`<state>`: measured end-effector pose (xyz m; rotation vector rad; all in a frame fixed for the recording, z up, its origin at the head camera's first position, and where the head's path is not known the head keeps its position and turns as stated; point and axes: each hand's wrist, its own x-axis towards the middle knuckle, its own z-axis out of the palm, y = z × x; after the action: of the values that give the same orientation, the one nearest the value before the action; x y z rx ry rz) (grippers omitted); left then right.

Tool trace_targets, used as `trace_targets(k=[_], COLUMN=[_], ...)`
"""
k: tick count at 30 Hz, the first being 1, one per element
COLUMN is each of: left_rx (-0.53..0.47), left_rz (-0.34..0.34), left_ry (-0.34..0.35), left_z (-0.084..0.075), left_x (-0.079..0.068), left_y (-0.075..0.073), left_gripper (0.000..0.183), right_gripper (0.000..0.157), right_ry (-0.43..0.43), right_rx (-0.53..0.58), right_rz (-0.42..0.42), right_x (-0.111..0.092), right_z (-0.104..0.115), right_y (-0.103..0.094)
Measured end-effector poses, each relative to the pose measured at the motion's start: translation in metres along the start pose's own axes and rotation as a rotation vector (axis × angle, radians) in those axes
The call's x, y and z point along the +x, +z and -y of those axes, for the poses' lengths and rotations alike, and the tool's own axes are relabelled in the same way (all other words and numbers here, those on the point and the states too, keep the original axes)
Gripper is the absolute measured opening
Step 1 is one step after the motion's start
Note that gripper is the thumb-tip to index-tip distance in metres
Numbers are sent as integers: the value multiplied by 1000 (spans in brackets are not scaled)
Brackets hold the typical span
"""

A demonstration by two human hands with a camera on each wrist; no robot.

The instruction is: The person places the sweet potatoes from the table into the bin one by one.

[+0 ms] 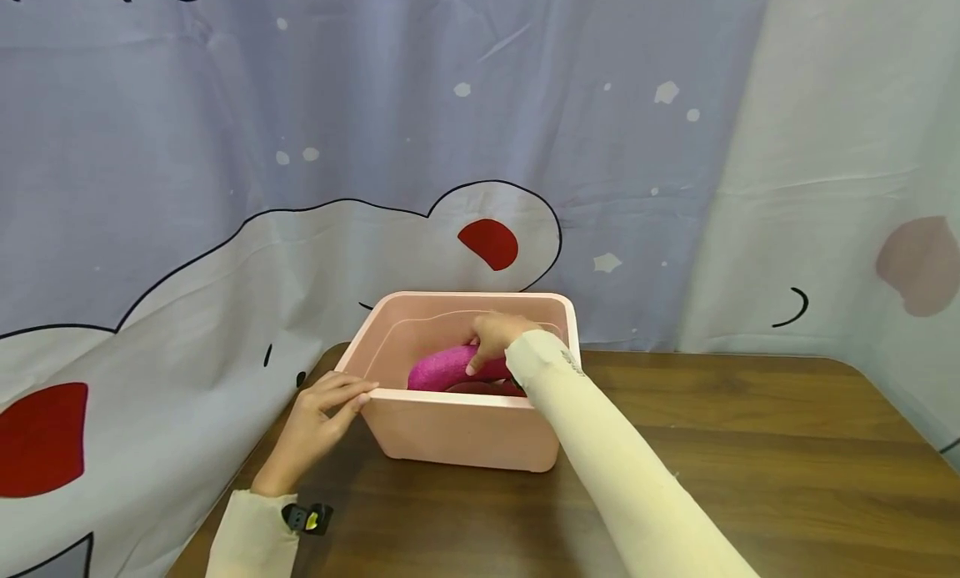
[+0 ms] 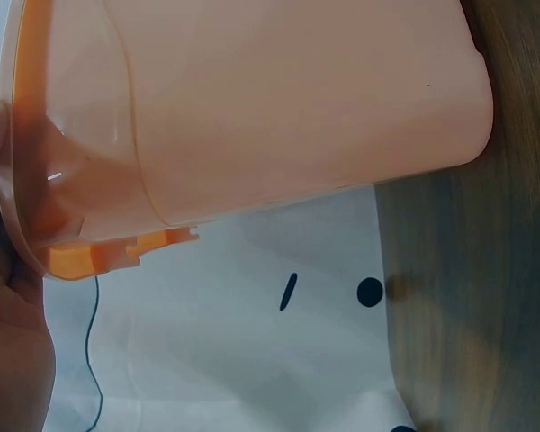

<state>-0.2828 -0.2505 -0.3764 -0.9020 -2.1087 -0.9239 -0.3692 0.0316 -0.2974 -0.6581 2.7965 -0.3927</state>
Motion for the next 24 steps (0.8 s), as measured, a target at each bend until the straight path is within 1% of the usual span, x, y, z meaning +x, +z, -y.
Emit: trace_targets(k=[5,10,17,20,24], left_rx=[-3,-5,0,2,3], left_rz=[6,8,5,7,7], left_ry=[-11,-14,0,-4,-4], left_z=[-1,-2,-4,-3,-3], left_x=[0,1,2,2,2], left_y=[0,0,-1,-1,-1], left_gripper=[26,27,27,27,26], right_gripper=[41,31,22,18,19], right_ry=[-33,-52,-34,-29,-24], right_rx=[5,-15,1,3,19], right_rz=[12,8,8,9,19], right_x=[-1,0,-3,-4,-2], right_z=[-2,-1,1,0,-5], right_y=[5,6,4,4,5])
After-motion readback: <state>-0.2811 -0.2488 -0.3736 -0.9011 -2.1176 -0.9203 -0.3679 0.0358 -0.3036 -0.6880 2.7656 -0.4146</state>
